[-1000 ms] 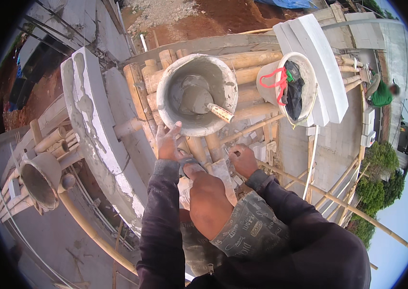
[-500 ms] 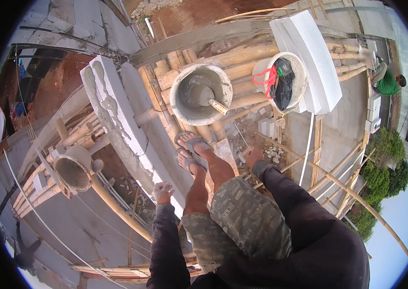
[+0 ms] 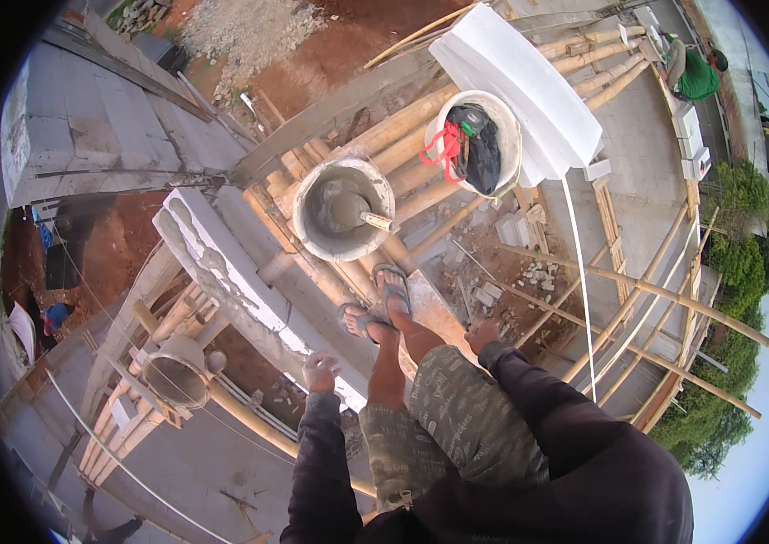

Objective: The person scoops cement from a bucket with a trowel and spreads it onto a bamboo scaffold. They place white blocks onto the wet cement, tap them into position with a hammer, and repeat the process to build a wall section.

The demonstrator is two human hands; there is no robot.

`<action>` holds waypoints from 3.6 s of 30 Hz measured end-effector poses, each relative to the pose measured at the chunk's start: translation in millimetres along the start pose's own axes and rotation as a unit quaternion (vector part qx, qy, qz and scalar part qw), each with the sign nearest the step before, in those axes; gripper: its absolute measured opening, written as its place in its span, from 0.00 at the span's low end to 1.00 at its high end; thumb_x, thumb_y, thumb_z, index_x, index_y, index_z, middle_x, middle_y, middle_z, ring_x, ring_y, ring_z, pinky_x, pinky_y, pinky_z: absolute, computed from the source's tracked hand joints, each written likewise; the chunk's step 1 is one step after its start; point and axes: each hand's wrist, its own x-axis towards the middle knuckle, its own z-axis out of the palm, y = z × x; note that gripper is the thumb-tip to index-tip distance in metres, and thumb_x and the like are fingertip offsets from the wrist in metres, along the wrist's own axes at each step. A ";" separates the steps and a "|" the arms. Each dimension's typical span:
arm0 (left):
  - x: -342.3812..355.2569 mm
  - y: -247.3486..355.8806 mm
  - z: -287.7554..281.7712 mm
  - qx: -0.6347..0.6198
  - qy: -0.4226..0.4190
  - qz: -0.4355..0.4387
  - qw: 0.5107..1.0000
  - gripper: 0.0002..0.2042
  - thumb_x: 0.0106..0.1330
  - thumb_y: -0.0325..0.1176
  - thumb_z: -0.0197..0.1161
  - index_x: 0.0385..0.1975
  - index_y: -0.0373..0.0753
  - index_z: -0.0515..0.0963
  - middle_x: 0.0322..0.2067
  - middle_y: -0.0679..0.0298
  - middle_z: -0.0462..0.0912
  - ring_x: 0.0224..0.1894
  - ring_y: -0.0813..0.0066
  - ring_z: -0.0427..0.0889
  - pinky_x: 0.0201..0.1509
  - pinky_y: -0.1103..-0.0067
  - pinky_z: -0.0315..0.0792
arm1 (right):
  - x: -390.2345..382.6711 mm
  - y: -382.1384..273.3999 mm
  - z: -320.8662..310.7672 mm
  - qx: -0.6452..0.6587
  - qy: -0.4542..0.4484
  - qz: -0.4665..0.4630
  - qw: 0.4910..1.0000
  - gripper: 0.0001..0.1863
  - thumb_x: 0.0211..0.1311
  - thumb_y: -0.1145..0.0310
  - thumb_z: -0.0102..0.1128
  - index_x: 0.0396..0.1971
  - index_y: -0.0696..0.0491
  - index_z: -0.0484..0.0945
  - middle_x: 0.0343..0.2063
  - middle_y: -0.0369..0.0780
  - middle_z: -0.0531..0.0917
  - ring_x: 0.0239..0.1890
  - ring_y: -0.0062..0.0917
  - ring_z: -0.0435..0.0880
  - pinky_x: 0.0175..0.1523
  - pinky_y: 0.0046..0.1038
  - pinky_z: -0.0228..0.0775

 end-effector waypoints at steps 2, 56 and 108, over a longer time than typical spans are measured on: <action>-10.6 1.5 -1.9 -0.006 -0.008 -0.006 1.000 0.05 0.63 0.21 0.60 0.38 0.35 0.77 0.37 0.59 0.80 0.37 0.69 0.84 0.32 0.73 0.83 | -4.2 5.9 -5.5 -0.117 -0.035 -0.105 0.987 0.12 0.64 0.62 0.58 0.36 0.50 0.87 0.36 0.45 0.87 0.42 0.40 0.86 0.46 0.42 0.78; 22.1 41.0 329.2 0.782 -0.233 0.268 0.512 0.08 0.61 0.31 0.66 0.36 0.36 0.75 0.36 0.64 0.79 0.36 0.75 0.78 0.39 0.76 0.73 | -69.2 412.8 681.8 0.377 0.193 0.724 0.545 0.25 0.62 0.51 0.60 0.35 0.63 0.86 0.41 0.57 0.85 0.51 0.52 0.81 0.57 0.42 0.74; 149.6 360.0 40.9 0.487 -0.111 0.303 0.812 0.03 0.63 0.26 0.62 0.34 0.42 0.76 0.32 0.67 0.79 0.33 0.75 0.80 0.29 0.75 0.77 | 112.8 -65.4 -196.2 0.524 0.254 0.051 0.811 0.12 0.60 0.72 0.56 0.41 0.62 0.69 0.23 0.43 0.81 0.15 0.29 0.80 0.17 0.36 0.75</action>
